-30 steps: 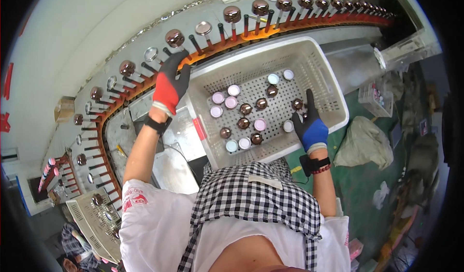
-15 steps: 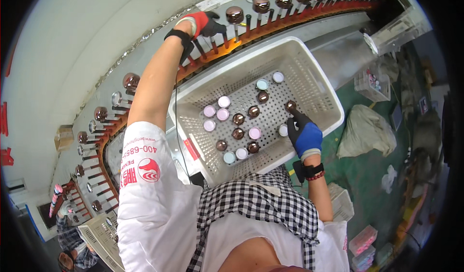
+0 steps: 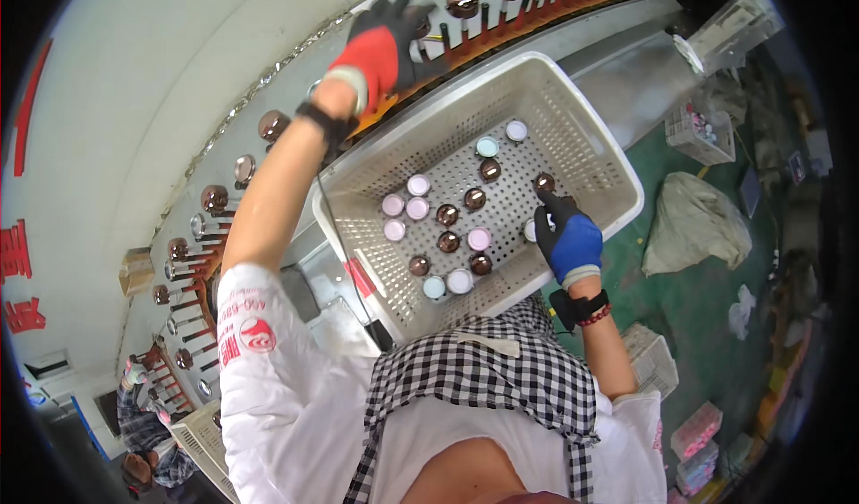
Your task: Unloading small round plastic components from a rotating industrial machine and placing them into a plastic basket.
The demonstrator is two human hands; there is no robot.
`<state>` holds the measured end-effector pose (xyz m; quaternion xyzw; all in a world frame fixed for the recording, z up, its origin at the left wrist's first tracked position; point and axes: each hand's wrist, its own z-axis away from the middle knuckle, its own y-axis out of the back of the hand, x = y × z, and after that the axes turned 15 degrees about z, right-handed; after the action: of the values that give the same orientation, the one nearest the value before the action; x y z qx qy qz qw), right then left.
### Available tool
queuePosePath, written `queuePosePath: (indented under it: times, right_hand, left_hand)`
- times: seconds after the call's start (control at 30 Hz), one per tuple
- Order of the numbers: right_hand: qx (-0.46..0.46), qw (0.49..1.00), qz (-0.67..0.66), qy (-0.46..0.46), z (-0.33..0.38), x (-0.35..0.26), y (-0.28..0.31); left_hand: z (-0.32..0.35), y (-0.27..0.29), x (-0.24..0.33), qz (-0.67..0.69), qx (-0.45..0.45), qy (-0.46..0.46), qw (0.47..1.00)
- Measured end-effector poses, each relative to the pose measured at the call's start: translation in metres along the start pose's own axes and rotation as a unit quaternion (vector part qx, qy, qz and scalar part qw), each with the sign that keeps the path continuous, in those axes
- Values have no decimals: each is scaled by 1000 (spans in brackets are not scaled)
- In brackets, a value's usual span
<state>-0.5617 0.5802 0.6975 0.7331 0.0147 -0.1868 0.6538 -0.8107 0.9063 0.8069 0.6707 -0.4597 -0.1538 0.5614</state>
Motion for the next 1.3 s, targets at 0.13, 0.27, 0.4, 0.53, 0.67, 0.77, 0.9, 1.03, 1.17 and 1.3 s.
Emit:
queuePosePath:
  times: [0.13,0.27,0.4,0.53,0.67,0.77,0.9,1.03,1.17,1.3]
  right_hand:
    - [16,999,-27,17,-12,-11,10]
    - [34,999,-20,13,-7,-7,14]
    - [35,999,-20,20,-9,1,17]
    - [43,999,-23,18,-9,6,13]
    - [32,999,-32,13,-4,9,13]
    - [51,998,-32,14,-3,8,20]
    - [68,992,-78,68,-13,-21,27]
    - [45,998,-39,12,-3,8,22]
    - [68,996,-40,37,-5,4,22]
    - [53,997,-39,33,-3,4,19]
  left_hand:
    - [-32,-11,-106,53,17,163,985]
    - [-33,-8,-62,133,-149,285,937]
    - [38,-26,37,-102,-186,-25,977]
    - [59,-22,88,108,-88,-141,980]
    - [-26,1,55,-3,-61,-22,998]
    - [-79,-5,5,3,-20,79,997]
    - [-60,0,-142,177,-117,377,901]
    - [-38,-37,-16,78,-35,128,988]
    - [39,-56,58,-26,-192,-132,972]
    - [97,-47,118,120,-163,-109,973]
